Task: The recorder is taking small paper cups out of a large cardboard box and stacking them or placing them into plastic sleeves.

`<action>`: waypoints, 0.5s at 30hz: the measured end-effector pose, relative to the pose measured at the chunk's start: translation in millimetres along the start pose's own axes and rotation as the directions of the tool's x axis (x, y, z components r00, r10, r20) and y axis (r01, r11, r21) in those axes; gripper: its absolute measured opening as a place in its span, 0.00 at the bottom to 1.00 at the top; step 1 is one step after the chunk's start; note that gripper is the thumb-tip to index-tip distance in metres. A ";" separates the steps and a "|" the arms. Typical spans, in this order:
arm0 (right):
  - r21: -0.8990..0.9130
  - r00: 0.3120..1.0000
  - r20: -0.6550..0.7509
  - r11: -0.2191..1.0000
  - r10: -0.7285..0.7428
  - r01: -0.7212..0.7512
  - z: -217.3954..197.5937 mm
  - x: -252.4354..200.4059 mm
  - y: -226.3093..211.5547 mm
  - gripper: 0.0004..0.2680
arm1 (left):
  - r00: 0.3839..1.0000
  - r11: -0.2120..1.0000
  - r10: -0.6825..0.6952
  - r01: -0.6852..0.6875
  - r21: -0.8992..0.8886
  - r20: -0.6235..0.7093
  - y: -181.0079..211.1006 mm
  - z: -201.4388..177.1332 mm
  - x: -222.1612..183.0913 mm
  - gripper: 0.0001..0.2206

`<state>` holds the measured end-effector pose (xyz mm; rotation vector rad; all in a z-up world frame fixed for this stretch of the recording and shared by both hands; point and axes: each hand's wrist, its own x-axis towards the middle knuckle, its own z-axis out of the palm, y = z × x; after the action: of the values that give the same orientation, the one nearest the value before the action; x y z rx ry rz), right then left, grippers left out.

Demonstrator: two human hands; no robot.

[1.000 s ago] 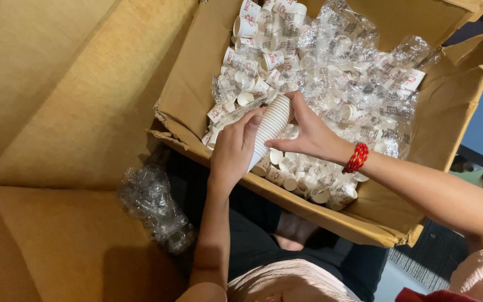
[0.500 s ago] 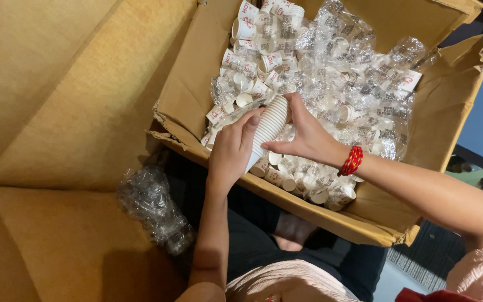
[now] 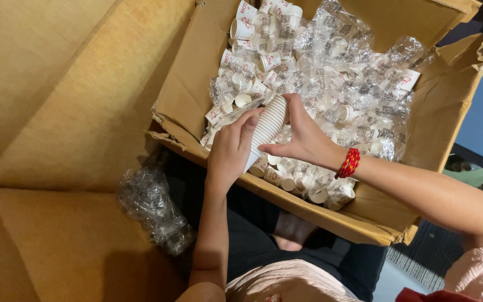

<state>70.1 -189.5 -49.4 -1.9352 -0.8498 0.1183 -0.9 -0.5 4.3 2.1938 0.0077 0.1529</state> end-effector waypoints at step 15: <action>-0.196 0.989 -0.069 0.974 -0.128 0.113 -3.9 -1.4 -10.1 0.41 | 0.996 0.999 0.027 -0.024 -0.031 0.090 3.4 -3.2 4.1 0.25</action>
<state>65.6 -190.5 -39.5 -2.0455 -0.9500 -0.1188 2.7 0.3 9.3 2.1694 -0.0725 0.0675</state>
